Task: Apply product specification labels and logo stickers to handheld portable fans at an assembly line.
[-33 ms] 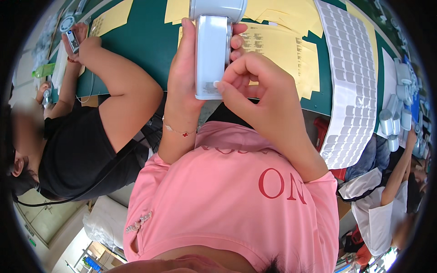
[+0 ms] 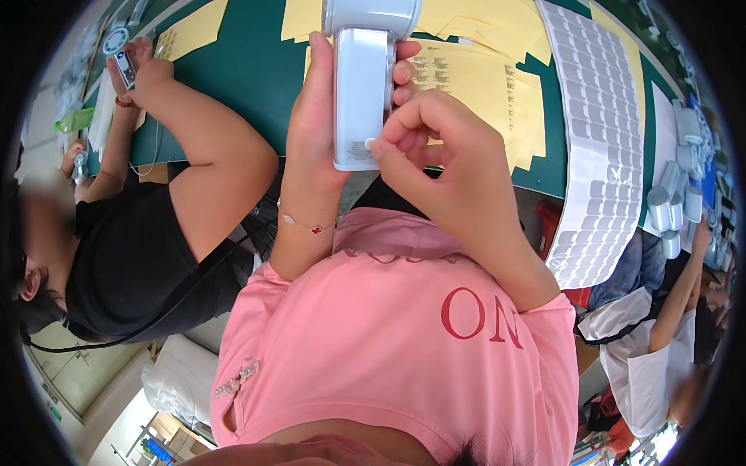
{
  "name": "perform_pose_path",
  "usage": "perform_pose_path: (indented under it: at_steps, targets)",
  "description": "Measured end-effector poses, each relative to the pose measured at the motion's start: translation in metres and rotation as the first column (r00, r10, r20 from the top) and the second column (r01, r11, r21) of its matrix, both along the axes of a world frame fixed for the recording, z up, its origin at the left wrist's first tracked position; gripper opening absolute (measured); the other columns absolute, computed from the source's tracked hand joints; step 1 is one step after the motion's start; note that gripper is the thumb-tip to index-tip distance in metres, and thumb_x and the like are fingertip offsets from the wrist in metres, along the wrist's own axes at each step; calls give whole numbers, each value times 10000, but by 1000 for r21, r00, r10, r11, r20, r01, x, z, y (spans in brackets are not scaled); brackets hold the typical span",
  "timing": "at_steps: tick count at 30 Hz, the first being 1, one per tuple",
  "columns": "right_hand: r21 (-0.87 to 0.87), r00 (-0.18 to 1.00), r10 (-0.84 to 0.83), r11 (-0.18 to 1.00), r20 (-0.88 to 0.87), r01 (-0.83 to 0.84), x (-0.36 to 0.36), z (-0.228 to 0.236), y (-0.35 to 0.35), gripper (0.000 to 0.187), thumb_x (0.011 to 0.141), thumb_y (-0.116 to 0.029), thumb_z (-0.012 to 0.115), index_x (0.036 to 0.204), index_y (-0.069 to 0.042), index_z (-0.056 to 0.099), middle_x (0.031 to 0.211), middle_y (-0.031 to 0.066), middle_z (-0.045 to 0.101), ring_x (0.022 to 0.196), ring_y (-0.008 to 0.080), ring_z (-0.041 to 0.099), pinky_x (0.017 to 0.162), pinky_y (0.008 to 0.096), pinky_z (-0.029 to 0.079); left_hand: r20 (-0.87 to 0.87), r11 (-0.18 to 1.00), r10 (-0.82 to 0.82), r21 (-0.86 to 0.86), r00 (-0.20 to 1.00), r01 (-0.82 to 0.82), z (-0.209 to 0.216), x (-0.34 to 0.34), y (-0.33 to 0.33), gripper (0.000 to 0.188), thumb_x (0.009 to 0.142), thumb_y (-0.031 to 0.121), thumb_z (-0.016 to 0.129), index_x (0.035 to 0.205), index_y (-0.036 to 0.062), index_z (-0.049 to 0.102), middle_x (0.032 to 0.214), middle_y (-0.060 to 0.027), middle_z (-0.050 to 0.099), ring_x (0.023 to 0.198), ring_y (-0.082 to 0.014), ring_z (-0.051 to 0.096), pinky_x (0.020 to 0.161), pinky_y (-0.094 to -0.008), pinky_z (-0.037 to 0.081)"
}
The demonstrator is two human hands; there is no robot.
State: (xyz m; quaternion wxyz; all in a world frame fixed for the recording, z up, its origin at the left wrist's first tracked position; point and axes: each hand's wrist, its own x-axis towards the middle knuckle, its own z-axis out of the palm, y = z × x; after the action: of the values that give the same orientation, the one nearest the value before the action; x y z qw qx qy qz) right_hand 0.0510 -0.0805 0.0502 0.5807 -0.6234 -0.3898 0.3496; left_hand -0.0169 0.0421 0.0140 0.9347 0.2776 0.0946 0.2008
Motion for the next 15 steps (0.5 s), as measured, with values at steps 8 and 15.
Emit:
perform_pose_path:
  at_steps: [8, 15]
  targets:
    - [137, 930, -313, 930, -192, 341, 27, -18, 9, 113, 843, -8, 514, 954, 10, 513, 877, 97, 557, 765, 177, 601, 652, 279, 516, 25, 975, 218, 44, 976, -219, -1, -5, 11, 728, 894, 603, 214, 1110, -38, 483, 829, -74, 564, 715, -140, 542, 633, -257, 458]
    - [115, 952, -78, 992, 296, 46, 18, -3, 73, 920, 702, -80, 706, 1412, -77, 121, 960, 121, 610, 882, 198, 598, 804, 328, 475, 17, 871, 442, 233, 897, -433, -6, 2, 28, 676, 908, 549, 260, 1267, -19, 337, 1269, -178, 415, 1216, -272, 381, 999, -418, 326]
